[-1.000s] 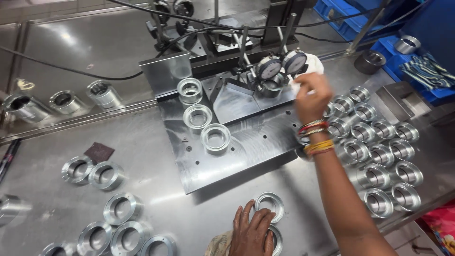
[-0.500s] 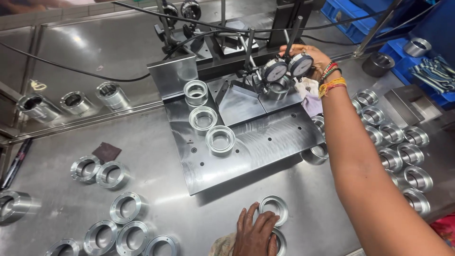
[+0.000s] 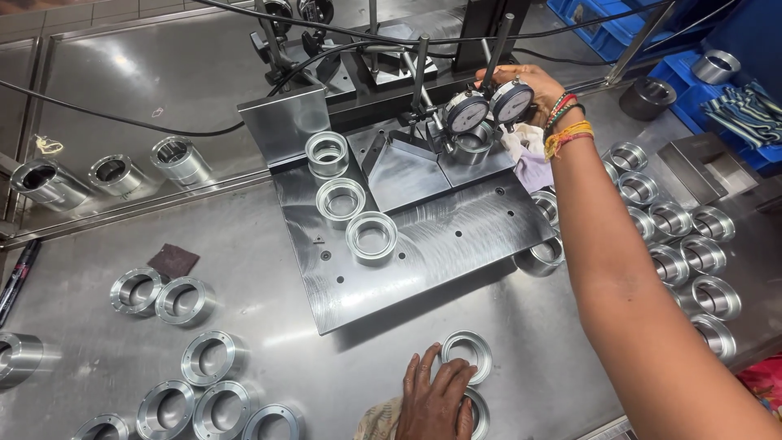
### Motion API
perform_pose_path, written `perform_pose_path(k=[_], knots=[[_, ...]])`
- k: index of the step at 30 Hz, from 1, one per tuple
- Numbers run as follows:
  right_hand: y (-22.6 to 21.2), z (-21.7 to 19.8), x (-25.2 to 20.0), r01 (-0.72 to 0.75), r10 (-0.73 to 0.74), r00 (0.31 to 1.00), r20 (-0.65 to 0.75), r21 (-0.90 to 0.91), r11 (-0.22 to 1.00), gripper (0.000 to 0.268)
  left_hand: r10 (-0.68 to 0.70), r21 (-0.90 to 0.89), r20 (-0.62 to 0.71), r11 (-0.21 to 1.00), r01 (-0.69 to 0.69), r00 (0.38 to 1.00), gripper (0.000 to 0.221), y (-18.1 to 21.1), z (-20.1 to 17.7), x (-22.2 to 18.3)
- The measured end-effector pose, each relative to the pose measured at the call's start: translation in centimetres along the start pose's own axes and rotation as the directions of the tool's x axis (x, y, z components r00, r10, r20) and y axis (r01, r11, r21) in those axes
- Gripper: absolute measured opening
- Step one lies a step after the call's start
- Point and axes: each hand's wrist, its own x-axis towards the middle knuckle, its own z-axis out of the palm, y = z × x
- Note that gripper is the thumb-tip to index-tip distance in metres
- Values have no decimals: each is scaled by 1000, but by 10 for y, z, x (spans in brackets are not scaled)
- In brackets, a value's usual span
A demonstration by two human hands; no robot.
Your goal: The recorder cleans circular metal rings with a cloth and then performs quality inspection using a dual dial gauge fixture on a stainless steel table.
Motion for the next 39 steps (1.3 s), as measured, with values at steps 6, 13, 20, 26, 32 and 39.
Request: perform_pose_path(k=[6, 13, 20, 26, 32, 39], knots=[[2, -7, 10, -53, 47, 996, -73, -70, 996, 31, -6, 2, 0, 1000, 6, 1000, 52, 3, -5, 0], [3, -8, 8, -10, 8, 999, -41, -44, 999, 30, 2, 8, -16, 1000, -2, 1000, 53, 5, -6, -1], [2, -9, 11, -8, 4, 999, -34, -88, 996, 29, -9, 1, -6, 1000, 9, 1000, 52, 6, -7, -1], [0, -7, 11, -14, 5, 998, -59, -155, 988, 27, -12, -7, -8, 1000, 12, 1000, 52, 8, -9, -1], [-2, -7, 14, -21, 9, 998, -66, -181, 983, 27, -20, -5, 9, 1000, 20, 1000, 53, 5, -6, 1], [1, -13, 23, -54, 36, 995, -96, -203, 978, 27, -15, -2, 14, 1000, 15, 1000, 53, 3, -5, 1]])
